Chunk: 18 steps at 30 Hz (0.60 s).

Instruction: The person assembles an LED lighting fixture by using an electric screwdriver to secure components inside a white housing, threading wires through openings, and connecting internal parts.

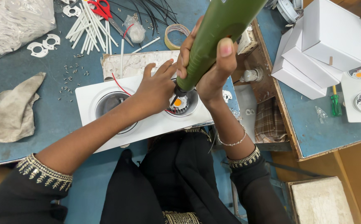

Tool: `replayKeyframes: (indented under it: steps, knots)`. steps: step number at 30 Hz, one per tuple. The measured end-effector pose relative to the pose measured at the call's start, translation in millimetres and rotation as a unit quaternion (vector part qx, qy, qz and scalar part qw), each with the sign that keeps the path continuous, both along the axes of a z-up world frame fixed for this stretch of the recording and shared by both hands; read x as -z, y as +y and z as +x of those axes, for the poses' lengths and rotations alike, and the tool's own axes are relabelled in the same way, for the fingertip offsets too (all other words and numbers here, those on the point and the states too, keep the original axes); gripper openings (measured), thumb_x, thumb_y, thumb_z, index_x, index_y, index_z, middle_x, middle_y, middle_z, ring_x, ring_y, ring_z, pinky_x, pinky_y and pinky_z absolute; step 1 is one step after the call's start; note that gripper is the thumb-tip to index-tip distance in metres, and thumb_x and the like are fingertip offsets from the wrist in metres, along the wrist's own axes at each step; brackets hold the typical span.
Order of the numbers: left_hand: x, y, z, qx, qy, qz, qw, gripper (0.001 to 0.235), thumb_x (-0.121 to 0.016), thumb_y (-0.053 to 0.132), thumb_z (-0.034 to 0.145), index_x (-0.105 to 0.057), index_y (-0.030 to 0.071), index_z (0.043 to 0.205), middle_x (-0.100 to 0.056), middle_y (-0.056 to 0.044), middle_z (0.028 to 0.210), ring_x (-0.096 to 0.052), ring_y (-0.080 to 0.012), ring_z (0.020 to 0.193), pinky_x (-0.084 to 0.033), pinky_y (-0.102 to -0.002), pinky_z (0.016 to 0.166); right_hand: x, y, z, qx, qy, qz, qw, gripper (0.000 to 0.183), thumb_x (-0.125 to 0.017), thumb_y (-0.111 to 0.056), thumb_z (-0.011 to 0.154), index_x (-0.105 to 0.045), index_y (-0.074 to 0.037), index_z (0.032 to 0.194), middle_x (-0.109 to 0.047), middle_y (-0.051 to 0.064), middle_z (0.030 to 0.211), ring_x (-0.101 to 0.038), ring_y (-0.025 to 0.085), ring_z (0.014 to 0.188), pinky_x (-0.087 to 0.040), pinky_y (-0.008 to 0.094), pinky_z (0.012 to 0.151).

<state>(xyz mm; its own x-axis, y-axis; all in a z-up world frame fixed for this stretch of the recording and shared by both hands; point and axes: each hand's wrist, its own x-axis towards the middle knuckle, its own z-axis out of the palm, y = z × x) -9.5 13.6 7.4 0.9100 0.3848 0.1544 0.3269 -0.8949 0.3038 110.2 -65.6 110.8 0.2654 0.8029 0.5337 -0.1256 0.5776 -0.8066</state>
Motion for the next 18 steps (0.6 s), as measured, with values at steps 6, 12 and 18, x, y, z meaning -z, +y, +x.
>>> replayKeyframes:
  steps: [6, 12, 18]
  knots:
    - [-0.4, 8.7, -8.8, 0.048, -0.133, -0.055, 0.988, 0.038, -0.07, 0.0, 0.072, -0.074, 0.008, 0.109, -0.054, -0.011, 0.141, -0.054, -0.0336, 0.131, -0.044, -0.049, 0.106, 2.0, -3.2, -11.3, 0.025, -0.013, 0.001, 1.0, 0.072, -0.058, -0.063, 0.098, -0.049, 0.007, 0.112, -0.051, 0.016, 0.067, -0.049, 0.02, 0.047, -0.044, 0.032, 0.043]
    - [-9.7, 15.4, -21.0, -0.019, -0.176, -0.145, 0.974, 0.061, -0.073, 0.013, 0.084, -0.035, 0.003, 0.131, -0.051, -0.03, 0.126, -0.061, -0.0471, 0.101, -0.05, -0.052, 0.08, 6.2, -2.7, -18.3, 0.013, -0.021, -0.007, 1.0, 0.07, -0.059, -0.06, 0.098, -0.05, 0.008, 0.113, -0.053, 0.017, 0.067, -0.049, 0.02, 0.047, -0.043, 0.032, 0.043]
    - [-3.4, 17.1, -19.6, -0.003, -0.174, -0.137, 0.975, 0.06, -0.071, 0.013, 0.086, -0.032, -0.001, 0.13, -0.064, -0.029, 0.102, -0.061, -0.0487, 0.098, -0.048, -0.054, 0.081, 3.2, -1.9, -17.6, -0.001, -0.014, -0.019, 1.0, 0.071, -0.059, -0.062, 0.097, -0.048, 0.007, 0.11, -0.051, 0.016, 0.066, -0.049, 0.02, 0.046, -0.043, 0.032, 0.044]
